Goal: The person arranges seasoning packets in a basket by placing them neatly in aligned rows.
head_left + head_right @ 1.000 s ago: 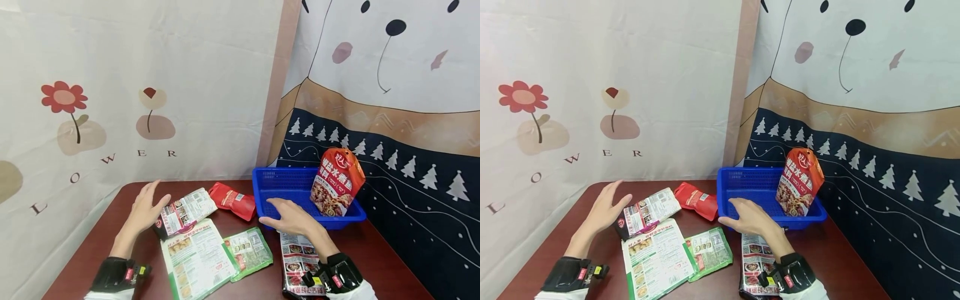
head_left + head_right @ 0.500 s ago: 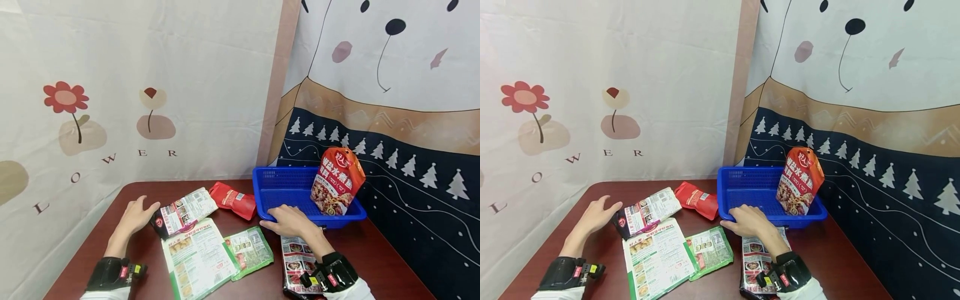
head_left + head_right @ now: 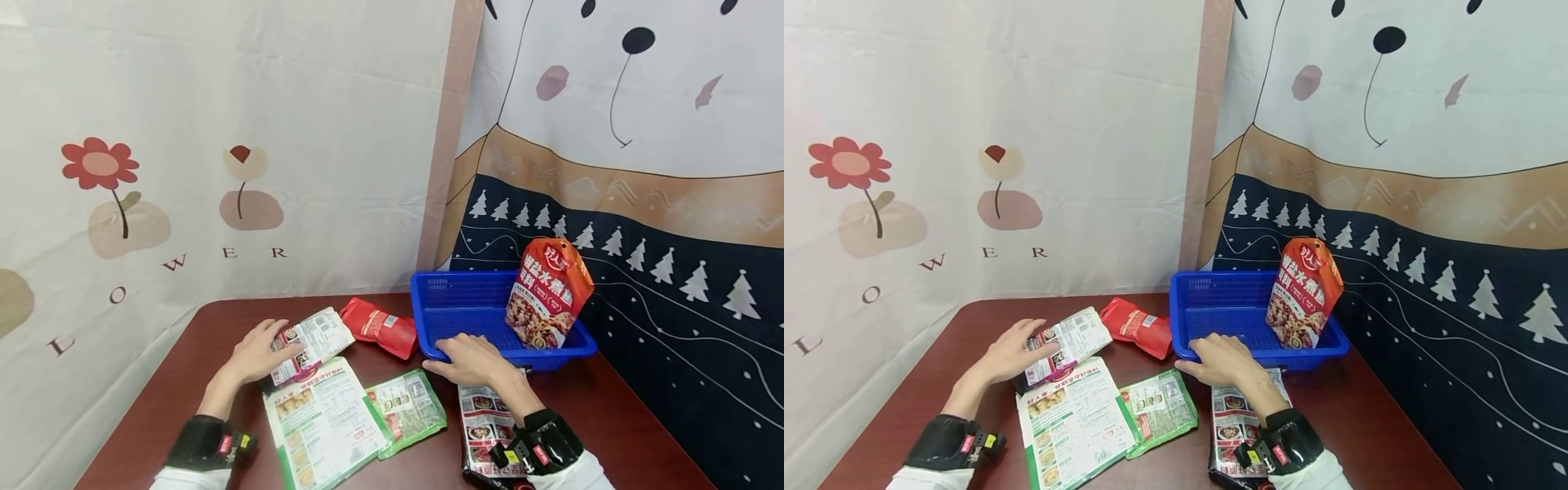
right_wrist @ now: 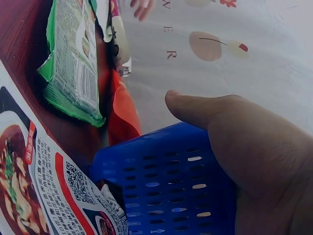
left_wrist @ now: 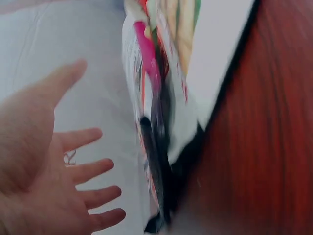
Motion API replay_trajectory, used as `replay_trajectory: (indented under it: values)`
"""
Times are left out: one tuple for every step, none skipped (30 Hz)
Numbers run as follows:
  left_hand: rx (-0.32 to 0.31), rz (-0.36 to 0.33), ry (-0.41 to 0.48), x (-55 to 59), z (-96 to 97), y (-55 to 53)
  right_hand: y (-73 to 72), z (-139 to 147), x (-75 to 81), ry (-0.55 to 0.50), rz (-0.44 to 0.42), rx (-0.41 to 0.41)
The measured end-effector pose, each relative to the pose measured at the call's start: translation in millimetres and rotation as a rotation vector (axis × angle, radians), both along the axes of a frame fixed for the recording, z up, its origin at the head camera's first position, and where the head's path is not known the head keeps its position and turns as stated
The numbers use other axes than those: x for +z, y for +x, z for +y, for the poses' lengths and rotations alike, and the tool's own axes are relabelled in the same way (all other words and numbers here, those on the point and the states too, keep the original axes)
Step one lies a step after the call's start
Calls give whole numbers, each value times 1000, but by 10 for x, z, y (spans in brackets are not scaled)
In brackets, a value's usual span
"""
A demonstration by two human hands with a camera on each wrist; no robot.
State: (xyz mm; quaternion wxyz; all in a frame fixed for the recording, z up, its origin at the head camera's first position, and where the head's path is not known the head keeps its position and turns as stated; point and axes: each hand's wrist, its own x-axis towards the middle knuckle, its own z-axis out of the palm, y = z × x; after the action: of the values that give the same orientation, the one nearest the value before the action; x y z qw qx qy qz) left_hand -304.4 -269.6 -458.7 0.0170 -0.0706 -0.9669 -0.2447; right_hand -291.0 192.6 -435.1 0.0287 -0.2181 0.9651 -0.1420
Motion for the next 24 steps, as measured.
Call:
replay_trajectory:
  values:
    - [-18,-5,-13,2,44,-19,0,-1,2,0,1,0]
    - [-37,-16,-24,5,85,-41,-2,-2,3,2,4,1]
    - [-51,-33,-30,11,122,-67,-3,-4,3,5,7,1]
    - [-61,-49,-38,21,158,-94,-2,-5,6,5,7,2]
    - [-68,-69,-45,27,188,-126,0,-7,8,5,6,2]
    - [-76,-90,-54,34,215,-158,1,-6,9,4,5,3]
    - [-79,-112,-63,41,241,-190,4,-7,13,2,2,2]
    - [-80,-134,-71,43,262,-223,7,-9,15,0,0,2]
    - [-78,-158,-75,44,278,-250,9,-11,16,-1,-4,1]
    - [-80,-179,-80,39,294,-276,13,-10,15,-3,-7,2]
    - [-80,-198,-88,28,305,-303,18,-8,13,-2,-10,2]
    - [-83,-213,-92,17,317,-323,22,-9,15,-3,-13,2]
    - [-83,-225,-95,-1,326,-345,24,-10,16,-3,-15,1]
    - [-85,-235,-95,-17,333,-363,24,-11,14,-3,-16,1]
    - [-84,-241,-94,-38,339,-379,22,-12,8,-2,-16,-1]
    - [-83,-245,-93,-56,344,-395,21,-12,5,-2,-16,-4]
    - [-81,-247,-93,-75,347,-409,17,-12,1,-1,-15,-7]
    - [-79,-248,-91,-89,351,-419,11,-13,-1,0,-13,-9]
    - [-77,-247,-90,-98,355,-427,7,-12,-7,2,-9,-11]
    - [-74,-242,-91,-107,356,-433,1,-12,-11,3,-5,-12]
    - [-71,-233,-92,-121,356,-442,-1,-11,-11,4,-2,-13]
    - [-69,-223,-92,-130,357,-445,-1,-11,-11,6,0,-15]
    - [-69,-211,-94,-142,358,-447,-2,-10,-12,8,1,-15]
    - [-69,-195,-97,-155,360,-450,-2,-9,-15,9,2,-15]
